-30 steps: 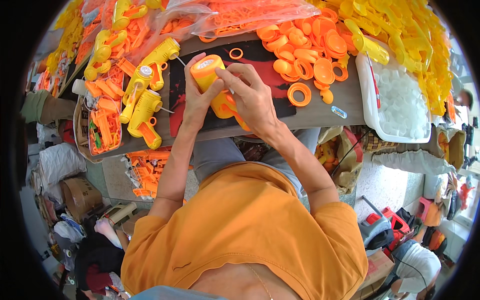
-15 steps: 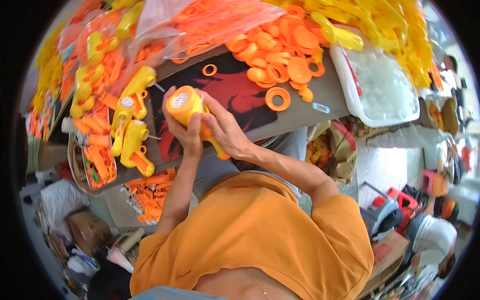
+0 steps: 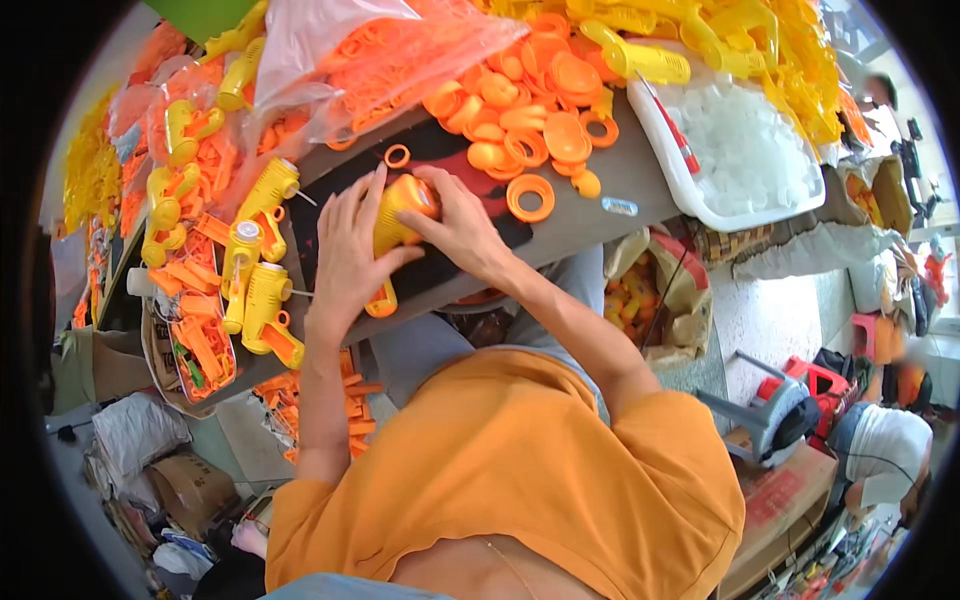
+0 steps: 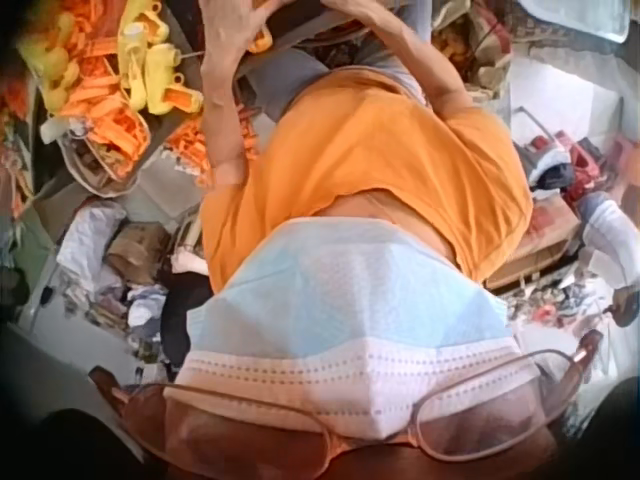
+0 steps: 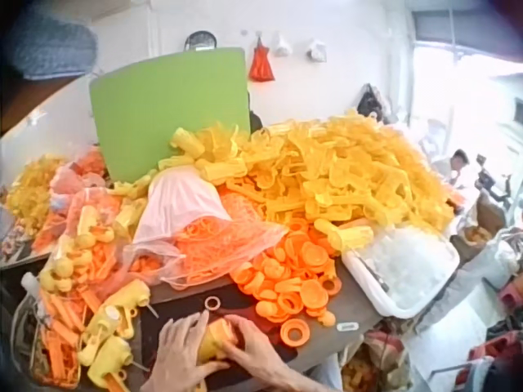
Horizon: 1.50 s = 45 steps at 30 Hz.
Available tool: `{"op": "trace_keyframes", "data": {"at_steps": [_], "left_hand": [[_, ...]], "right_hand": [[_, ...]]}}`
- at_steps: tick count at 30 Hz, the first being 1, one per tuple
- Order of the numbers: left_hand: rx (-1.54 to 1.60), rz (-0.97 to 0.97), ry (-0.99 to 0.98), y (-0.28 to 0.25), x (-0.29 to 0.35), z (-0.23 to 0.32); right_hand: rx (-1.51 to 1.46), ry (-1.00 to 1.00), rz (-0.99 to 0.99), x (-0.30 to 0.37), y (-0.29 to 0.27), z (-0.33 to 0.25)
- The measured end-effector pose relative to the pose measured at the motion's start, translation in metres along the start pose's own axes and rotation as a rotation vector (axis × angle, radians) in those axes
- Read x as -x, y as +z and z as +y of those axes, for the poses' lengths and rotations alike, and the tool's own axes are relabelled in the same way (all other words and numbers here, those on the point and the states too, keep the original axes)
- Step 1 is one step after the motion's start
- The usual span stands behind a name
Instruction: Assembling plastic components of toy blasters and applying decorative stickers.
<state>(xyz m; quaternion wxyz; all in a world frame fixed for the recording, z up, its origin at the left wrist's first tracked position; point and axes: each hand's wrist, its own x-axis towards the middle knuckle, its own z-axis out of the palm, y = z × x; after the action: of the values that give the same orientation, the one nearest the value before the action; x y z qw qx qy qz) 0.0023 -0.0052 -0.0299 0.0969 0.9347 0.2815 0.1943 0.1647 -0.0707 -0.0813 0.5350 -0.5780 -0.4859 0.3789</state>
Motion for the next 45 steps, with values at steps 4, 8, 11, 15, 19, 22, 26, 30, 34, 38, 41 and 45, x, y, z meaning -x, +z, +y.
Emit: {"op": "trace_keyframes", "data": {"at_steps": [4,8,11,15,19,22,26,30,34,38,41,45], "left_hand": [[0.022,0.085,-0.148,0.019,0.040,-0.014],[0.193,0.169,-0.132,0.029,0.041,-0.020],[0.207,0.177,-0.143,0.032,0.038,-0.021],[0.194,0.200,-0.144,0.033,0.038,-0.019],[0.198,0.216,-0.152,0.034,0.039,-0.020],[0.193,0.218,-0.150,0.035,0.041,-0.021],[0.195,0.222,-0.115,0.032,0.039,-0.022],[0.213,0.208,-0.136,0.034,0.041,-0.025],[0.177,0.214,-0.068,0.037,0.033,-0.022],[0.273,0.226,-0.086,0.046,0.023,-0.008],[0.420,0.259,-0.193,0.056,0.026,-0.008],[0.611,0.280,-0.184,0.056,0.033,-0.016]], "right_hand": [[0.303,-0.177,0.061,0.005,-0.021,-0.002],[0.492,-0.413,0.177,-0.047,-0.044,-0.017],[0.673,-0.566,0.165,-0.104,-0.051,-0.009],[0.952,-0.715,0.020,-0.159,-0.042,0.015],[0.869,-0.642,0.043,-0.177,-0.018,0.007],[0.992,-0.584,-0.006,-0.177,-0.005,0.004],[0.998,-0.565,-0.042,-0.178,-0.002,0.012],[0.688,-0.440,0.075,-0.144,-0.019,-0.017],[0.320,-0.063,-0.001,-0.087,-0.041,-0.013],[0.586,-0.242,0.138,-0.070,-0.045,-0.005],[0.187,-0.047,0.091,-0.055,-0.048,-0.018],[0.081,-0.116,-0.119,-0.025,-0.029,-0.031]]}}
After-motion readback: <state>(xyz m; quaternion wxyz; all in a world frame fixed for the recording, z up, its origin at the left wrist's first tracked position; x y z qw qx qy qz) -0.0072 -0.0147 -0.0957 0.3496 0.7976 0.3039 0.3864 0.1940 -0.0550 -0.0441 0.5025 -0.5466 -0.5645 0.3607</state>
